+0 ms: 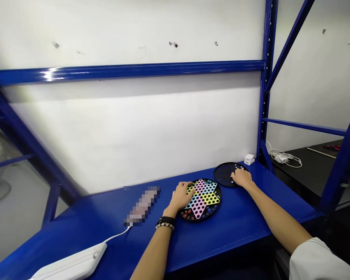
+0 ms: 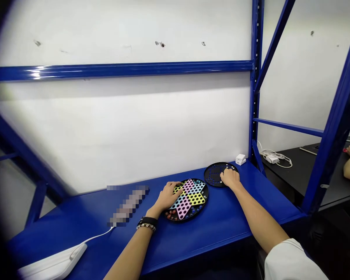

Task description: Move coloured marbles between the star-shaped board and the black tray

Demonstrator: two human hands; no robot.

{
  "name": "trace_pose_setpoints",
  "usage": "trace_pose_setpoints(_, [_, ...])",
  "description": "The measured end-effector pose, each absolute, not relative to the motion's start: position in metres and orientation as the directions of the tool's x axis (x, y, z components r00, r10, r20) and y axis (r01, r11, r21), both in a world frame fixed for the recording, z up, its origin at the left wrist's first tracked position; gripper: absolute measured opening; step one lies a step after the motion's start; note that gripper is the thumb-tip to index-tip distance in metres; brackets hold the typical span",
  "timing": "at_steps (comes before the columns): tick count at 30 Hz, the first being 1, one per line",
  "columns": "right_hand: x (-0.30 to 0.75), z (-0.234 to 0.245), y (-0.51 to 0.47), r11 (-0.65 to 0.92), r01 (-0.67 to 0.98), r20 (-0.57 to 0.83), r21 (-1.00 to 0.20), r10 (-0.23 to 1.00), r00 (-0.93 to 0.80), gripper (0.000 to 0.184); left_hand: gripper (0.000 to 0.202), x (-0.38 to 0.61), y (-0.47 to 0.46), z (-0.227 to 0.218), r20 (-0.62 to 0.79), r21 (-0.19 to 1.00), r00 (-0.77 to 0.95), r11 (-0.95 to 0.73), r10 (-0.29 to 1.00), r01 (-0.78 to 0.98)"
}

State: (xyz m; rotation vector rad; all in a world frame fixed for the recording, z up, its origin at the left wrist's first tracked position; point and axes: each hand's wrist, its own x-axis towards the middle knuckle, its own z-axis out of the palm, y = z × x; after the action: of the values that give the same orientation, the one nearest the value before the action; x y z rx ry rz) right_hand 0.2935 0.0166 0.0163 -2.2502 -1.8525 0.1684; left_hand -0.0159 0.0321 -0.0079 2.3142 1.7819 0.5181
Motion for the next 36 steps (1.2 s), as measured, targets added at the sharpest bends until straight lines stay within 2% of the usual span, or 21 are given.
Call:
trace_pose_setpoints(4, [0.294, 0.009, 0.018, -0.177, 0.959, 0.049, -0.223, 0.980, 0.192, 0.038, 0.046, -0.017, 0.032, -0.007, 0.167, 0.339, 0.230, -0.274, 0.959, 0.900])
trace_pose_setpoints(9, [0.274, 0.015, 0.011, -0.100, 0.983, 0.202, -0.151, 0.971, 0.130, 0.034, 0.046, -0.017, 0.032, -0.008, 0.160, 0.335, 0.224, -0.266, 0.962, 0.904])
trace_pose_setpoints(12, [0.258, 0.022, -0.001, 0.079, 0.966, 0.234, -0.247, 0.972, -0.020, 0.029, 0.045, -0.017, 0.032, -0.007, 0.154, 0.340, 0.223, -0.264, 0.962, 0.903])
trace_pose_setpoints(14, [0.244, 0.024, -0.009, 0.211, 0.928, 0.190, -0.306, 0.969, -0.158, 0.030, 0.045, -0.016, 0.031, -0.007, 0.153, 0.345, 0.225, -0.265, 0.962, 0.900])
trace_pose_setpoints(16, [0.231, 0.024, -0.017, 0.277, 0.908, 0.127, -0.314, 0.960, -0.248, 0.030, 0.045, -0.016, 0.031, -0.007, 0.150, 0.347, 0.222, -0.261, 0.963, 0.901])
trace_pose_setpoints(23, [0.217, 0.019, -0.025, 0.333, 0.913, 0.136, -0.236, 0.941, -0.308, 0.034, 0.046, -0.017, 0.032, -0.008, 0.158, 0.349, 0.217, -0.260, 0.963, 0.900])
trace_pose_setpoints(36, [0.210, 0.014, -0.028, 0.306, 0.944, 0.136, -0.120, 0.947, -0.290, 0.045, 0.043, -0.019, 0.033, -0.011, 0.188, 0.334, 0.223, -0.276, 0.957, 0.901])
